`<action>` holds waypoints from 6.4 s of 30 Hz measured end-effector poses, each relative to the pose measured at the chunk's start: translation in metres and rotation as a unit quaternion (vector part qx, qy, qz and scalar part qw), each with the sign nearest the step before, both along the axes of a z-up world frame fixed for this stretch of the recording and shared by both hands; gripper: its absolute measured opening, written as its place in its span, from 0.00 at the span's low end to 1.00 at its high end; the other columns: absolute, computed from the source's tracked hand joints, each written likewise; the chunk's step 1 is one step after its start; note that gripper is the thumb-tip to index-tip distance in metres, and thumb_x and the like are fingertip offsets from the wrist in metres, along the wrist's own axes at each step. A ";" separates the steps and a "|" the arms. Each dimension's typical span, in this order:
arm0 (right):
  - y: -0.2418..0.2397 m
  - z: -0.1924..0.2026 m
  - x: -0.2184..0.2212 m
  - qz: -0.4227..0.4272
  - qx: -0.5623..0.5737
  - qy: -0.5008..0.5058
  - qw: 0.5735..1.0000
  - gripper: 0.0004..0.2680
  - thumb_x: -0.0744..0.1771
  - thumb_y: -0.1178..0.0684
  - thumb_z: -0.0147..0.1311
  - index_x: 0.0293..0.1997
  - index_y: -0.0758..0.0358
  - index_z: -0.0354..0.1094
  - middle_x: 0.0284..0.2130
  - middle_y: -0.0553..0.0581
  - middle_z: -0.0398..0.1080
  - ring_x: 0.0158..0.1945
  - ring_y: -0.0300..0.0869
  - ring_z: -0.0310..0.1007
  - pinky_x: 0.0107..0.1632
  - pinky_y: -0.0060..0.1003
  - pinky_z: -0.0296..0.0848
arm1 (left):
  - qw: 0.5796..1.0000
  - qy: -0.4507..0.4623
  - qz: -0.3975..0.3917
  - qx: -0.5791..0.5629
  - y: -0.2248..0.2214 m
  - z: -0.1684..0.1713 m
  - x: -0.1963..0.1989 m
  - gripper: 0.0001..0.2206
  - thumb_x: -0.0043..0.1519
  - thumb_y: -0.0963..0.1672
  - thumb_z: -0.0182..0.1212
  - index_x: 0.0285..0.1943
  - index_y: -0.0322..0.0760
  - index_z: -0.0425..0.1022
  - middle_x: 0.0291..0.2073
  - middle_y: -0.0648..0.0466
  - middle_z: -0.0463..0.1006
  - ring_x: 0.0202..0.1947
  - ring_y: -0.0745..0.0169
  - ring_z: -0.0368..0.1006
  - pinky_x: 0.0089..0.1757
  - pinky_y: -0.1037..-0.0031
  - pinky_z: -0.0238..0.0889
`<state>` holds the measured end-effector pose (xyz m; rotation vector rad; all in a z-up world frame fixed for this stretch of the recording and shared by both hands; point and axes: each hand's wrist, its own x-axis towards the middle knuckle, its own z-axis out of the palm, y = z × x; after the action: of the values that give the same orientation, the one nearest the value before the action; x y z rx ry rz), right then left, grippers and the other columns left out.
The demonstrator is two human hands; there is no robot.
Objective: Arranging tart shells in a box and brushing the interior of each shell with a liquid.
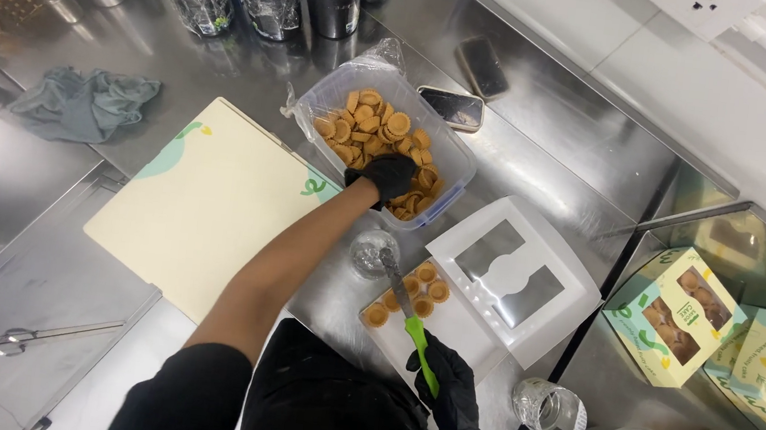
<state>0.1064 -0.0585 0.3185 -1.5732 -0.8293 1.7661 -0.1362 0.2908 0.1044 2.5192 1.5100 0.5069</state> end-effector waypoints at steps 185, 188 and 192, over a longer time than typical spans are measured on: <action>0.096 -0.104 -0.027 0.232 0.026 -0.228 0.945 0.13 0.70 0.47 0.50 0.57 0.62 0.72 0.19 0.51 0.67 0.16 0.33 0.60 0.22 0.29 0.62 | 0.817 -0.438 0.268 -0.264 -0.221 0.059 -0.032 0.12 0.58 0.40 0.67 0.51 0.33 0.81 0.44 0.51 0.77 0.34 0.61 0.77 0.37 0.72 0.72; 0.109 -0.098 -0.020 0.310 0.132 -0.286 0.897 0.13 0.70 0.47 0.49 0.55 0.63 0.73 0.19 0.50 0.70 0.19 0.32 0.65 0.25 0.27 0.64 | 0.833 -0.440 0.252 -0.219 -0.221 0.057 -0.033 0.12 0.57 0.39 0.68 0.49 0.32 0.81 0.44 0.51 0.76 0.36 0.63 0.77 0.37 0.72 0.71; 0.140 -0.087 -0.001 0.266 -0.041 -0.170 0.948 0.14 0.68 0.50 0.50 0.61 0.57 0.71 0.20 0.50 0.67 0.19 0.35 0.55 0.24 0.33 0.57 | 0.780 -0.462 0.290 -0.307 -0.216 0.045 -0.032 0.10 0.60 0.40 0.69 0.47 0.29 0.77 0.34 0.48 0.78 0.30 0.61 0.75 0.33 0.71 0.70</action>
<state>0.1056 0.0814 0.2312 -1.8628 -1.4771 1.9274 -0.1683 0.0751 0.1495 0.9826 1.5749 0.9408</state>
